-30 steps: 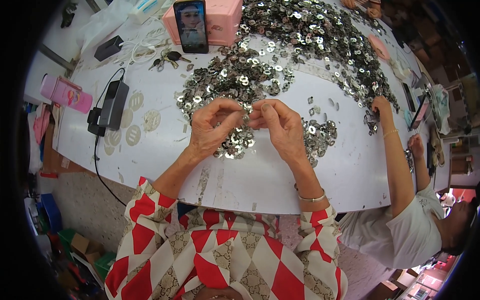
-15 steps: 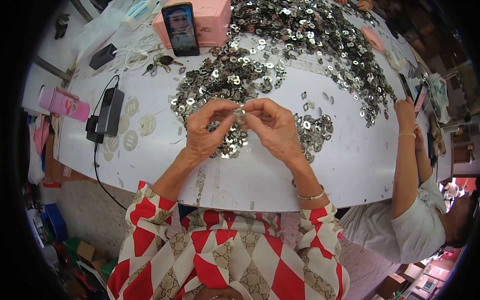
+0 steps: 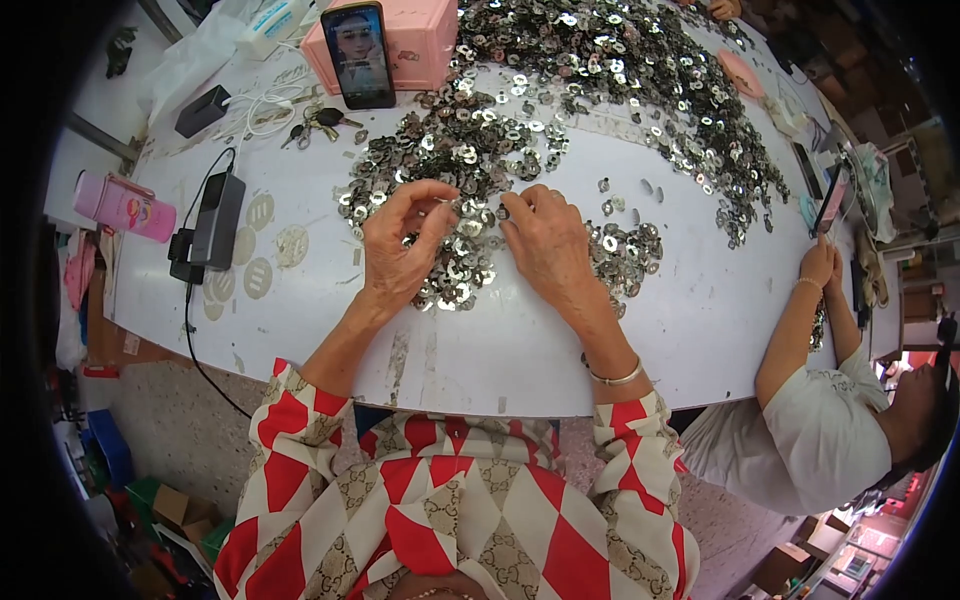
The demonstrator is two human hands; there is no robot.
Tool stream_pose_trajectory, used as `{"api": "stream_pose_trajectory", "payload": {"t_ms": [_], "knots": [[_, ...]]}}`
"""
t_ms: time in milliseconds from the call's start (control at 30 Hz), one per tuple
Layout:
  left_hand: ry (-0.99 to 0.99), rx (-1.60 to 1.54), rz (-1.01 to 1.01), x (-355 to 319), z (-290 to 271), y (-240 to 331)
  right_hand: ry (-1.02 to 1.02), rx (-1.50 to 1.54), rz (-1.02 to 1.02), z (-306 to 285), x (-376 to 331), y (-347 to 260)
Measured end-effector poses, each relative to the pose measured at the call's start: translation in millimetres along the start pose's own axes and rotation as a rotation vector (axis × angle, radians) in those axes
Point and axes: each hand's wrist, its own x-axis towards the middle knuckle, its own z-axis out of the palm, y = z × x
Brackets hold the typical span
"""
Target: The person sorts through a pile of small four-leaf clover shaped metal parts on a white table by hand.
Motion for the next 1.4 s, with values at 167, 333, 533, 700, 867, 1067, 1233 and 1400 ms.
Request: {"api": "stream_pose_trajectory", "payload": {"t_ms": [167, 333, 533, 700, 867, 1067, 1233, 1400], "knots": [[-0.014, 0.008, -0.026, 0, -1, 2, -0.022, -0.03, -0.061, 6, 0, 6], [-0.004, 0.041, -0.004, -1, -1, 2, 0.005, 0.028, -0.011, 5, 2, 1], [-0.044, 0.069, 0.013, -1, 1, 1, -0.007, -0.058, -0.086, 7, 3, 1], [-0.047, 0.043, -0.037, 0, 0, 0, 0.016, 0.029, -0.059, 6, 4, 5], [-0.056, 0.057, -0.034, 0, -1, 2, 0.042, 0.367, 0.105, -6, 6, 3], [-0.166, -0.12, -0.169, -3, 1, 2, 0.048, 0.583, 0.01, -15, 7, -17], [-0.237, -0.233, -0.259, -3, -1, 3, 0.034, 0.602, -0.022, -19, 8, -24], [-0.245, -0.324, -0.32, -3, -3, -2, 0.019, 0.538, -0.076, -21, 8, -31]]}}
